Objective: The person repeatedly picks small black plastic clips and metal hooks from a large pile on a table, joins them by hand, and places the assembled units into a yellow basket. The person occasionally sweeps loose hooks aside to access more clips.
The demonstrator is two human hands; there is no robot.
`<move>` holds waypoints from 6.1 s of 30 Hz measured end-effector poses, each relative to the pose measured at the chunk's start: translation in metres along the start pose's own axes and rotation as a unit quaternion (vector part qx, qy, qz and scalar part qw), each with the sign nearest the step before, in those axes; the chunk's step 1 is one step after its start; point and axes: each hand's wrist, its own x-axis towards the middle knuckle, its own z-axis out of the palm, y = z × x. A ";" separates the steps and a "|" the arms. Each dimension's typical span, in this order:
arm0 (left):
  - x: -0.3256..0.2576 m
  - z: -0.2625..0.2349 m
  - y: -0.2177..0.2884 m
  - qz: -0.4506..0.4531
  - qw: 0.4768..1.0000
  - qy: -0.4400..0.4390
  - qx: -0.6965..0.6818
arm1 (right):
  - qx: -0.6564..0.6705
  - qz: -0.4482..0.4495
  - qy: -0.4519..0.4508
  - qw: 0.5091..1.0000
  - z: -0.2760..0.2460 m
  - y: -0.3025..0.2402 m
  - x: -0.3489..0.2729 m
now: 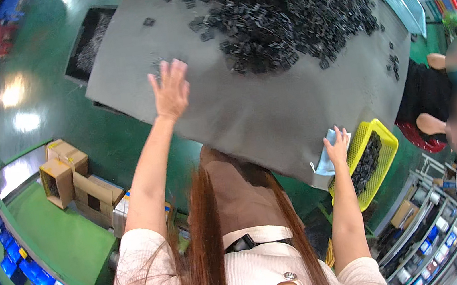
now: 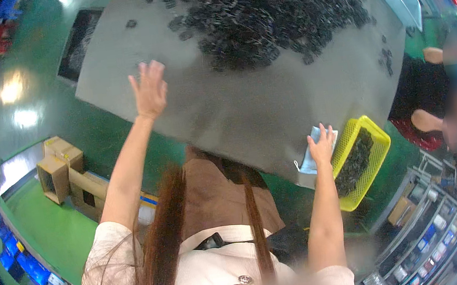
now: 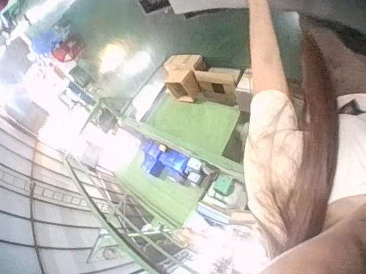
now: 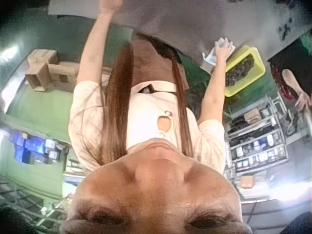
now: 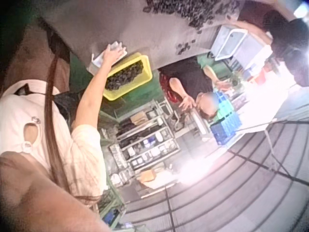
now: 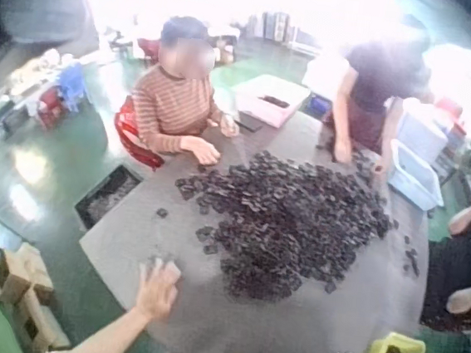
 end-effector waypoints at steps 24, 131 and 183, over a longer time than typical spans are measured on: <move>0.106 0.021 -0.308 -0.019 0.995 -0.078 0.062 | 0.096 0.037 -0.024 0.994 -0.003 -0.291 -0.056; 0.127 -0.048 0.100 -0.200 0.846 -0.228 -0.439 | -0.055 -0.212 0.131 0.967 -0.037 -0.289 0.118; 0.015 -0.009 0.152 0.032 0.986 -0.083 -0.141 | 0.080 -0.102 -0.029 0.991 0.008 -0.261 0.042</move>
